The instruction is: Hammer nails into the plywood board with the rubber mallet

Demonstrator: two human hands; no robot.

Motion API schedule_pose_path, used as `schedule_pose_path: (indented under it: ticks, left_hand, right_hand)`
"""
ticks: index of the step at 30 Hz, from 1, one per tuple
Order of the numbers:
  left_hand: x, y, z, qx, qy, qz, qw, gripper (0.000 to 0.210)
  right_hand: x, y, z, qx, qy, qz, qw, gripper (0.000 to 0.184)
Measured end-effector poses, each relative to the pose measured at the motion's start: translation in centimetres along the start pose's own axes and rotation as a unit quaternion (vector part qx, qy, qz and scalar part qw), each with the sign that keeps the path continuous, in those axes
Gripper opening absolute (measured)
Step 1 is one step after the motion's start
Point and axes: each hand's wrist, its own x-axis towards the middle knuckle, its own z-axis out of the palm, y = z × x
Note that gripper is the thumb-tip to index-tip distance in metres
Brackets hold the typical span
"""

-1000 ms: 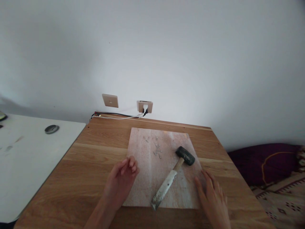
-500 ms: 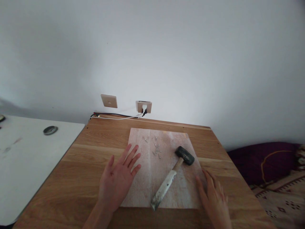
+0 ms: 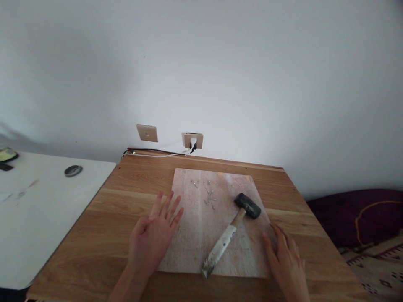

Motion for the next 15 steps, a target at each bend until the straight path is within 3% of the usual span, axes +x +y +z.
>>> schedule_pose_path:
  ticks: [4, 7, 11, 13, 15]
  left_hand:
    - [0.32, 0.57, 0.25, -0.011, 0.047, -0.013, 0.999, 0.053]
    - [0.45, 0.54, 0.15, 0.009, 0.044, -0.005, 0.999, 0.045]
    - [0.28, 0.12, -0.15, 0.053, 0.005, 0.020, 0.998, 0.067]
    - [0.32, -0.05, -0.23, 0.071, 0.007, 0.008, 0.997, 0.079]
    - [0.47, -0.12, -0.21, 0.073, 0.023, -0.009, 0.997, 0.077]
  right_hand:
    - [0.11, -0.08, -0.19, 0.007, -0.005, 0.002, 1.000, 0.057]
    - [0.12, 0.02, -0.27, 0.013, -0.015, 0.005, 1.000, 0.058]
    - [0.03, 0.24, -0.27, 0.025, -0.009, 0.013, 1.000, 0.059]
    - [-0.04, 0.33, -0.24, 0.029, -0.010, 0.018, 0.999, 0.059]
    - [-0.11, 0.38, -0.22, 0.031, -0.015, 0.026, 0.999, 0.060]
